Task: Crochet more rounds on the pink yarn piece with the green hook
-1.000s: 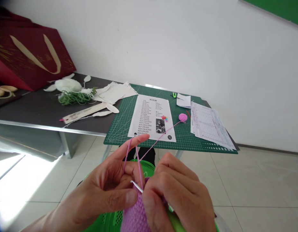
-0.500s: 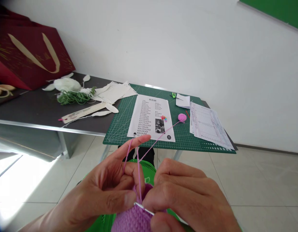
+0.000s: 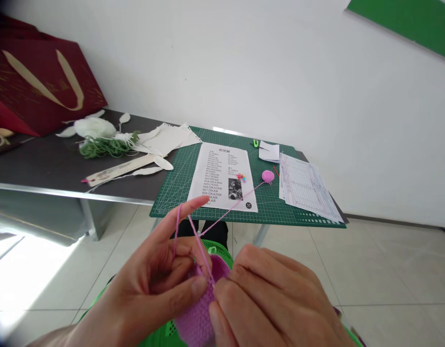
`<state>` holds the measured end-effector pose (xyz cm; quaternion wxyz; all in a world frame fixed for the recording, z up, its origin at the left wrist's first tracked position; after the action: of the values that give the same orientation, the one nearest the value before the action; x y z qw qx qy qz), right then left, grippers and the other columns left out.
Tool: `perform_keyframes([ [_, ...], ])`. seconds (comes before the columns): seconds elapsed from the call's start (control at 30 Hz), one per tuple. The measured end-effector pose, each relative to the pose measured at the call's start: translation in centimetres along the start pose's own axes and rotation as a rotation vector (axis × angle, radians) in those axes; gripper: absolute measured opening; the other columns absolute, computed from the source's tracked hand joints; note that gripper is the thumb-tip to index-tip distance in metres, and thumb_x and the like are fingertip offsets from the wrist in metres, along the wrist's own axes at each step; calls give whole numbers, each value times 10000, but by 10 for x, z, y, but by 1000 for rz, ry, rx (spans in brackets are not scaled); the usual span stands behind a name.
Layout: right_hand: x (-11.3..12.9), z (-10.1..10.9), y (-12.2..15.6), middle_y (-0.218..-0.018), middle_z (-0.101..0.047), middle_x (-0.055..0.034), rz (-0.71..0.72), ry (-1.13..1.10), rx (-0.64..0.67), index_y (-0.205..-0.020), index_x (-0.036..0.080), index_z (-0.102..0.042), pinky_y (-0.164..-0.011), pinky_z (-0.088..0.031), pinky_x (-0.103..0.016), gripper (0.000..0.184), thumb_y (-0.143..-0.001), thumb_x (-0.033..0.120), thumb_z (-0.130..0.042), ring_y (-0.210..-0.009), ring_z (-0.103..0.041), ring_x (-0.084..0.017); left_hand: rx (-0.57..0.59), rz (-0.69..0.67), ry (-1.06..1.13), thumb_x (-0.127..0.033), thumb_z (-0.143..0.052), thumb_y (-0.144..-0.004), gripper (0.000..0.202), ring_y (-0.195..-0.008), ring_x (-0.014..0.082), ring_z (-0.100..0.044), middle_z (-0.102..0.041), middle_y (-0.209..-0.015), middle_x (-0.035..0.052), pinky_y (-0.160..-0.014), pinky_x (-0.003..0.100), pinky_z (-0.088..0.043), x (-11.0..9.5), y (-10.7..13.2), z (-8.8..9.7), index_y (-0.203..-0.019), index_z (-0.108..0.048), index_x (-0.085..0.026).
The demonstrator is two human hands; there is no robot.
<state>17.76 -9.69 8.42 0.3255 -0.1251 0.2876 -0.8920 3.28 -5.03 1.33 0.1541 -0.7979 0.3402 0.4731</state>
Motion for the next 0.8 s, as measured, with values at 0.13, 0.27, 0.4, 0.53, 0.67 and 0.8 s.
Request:
perform_keyframes([
  [0.13,4,-28,5,-591,-555,5,-91,77,4,-684,198,-509,-547,-430,-316,266,-917,86,-573,-598,-510,-133,-152,-89,-110,-266,-684,-964,851,-593,101,-356,-589,-815,-30,-559,248,-318,3,2,-4,-1612,-148,-394],
  [0.27,1,-49,16,-596,-497,7,-163,11,-233,-717,195,-479,-545,-392,-307,246,-919,64,-526,-609,-439,-135,-327,-122,-93,-272,-731,-922,916,-627,124,-374,-612,-847,-11,-591,270,-340,5,2,-8,-1606,-132,-377],
  [0.4,-4,-53,24,-646,-513,5,-127,-33,-351,-869,173,-524,-571,-451,-290,160,-1004,153,-440,-637,-479,-141,-301,-76,23,-215,-752,-897,957,-585,105,-306,-529,-716,-65,-572,249,-288,8,-1,-7,-1614,-136,-365],
  [0.53,-4,-46,22,-637,-537,25,-94,-103,-353,-913,184,-522,-614,-515,-251,226,-1067,300,-405,-639,-530,-121,-157,-12,124,-202,-832,-822,959,-593,109,-259,-338,-589,-113,-590,239,-276,10,-4,3,-1594,-272,-304],
  [0.67,2,-41,21,-676,-598,4,-135,-161,-326,-923,155,-567,-614,-535,-228,280,-1069,351,-430,-673,-577,-108,-64,64,164,-240,-841,-824,912,-626,99,-349,-525,-687,-63,-669,237,-349,6,-6,11,-1575,-326,-270],
  [0.8,7,-35,24,-676,-634,-5,-182,-195,-423,-882,126,-635,-613,-531,-241,308,-1040,361,-511,-675,-596,-108,5,92,190,-217,-838,-826,893,-585,71,-346,-605,-783,-36,-647,225,-348,0,-6,11,-1565,-340,-275],
])
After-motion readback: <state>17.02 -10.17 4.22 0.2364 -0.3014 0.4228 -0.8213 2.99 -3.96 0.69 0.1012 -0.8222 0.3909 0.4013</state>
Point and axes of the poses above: each hand's wrist, its own y-axis away from the middle knuckle, its own z-axis out of the back of the hand, x = y × z, the point moved 3 cm from there along -y, towards the middle knuckle
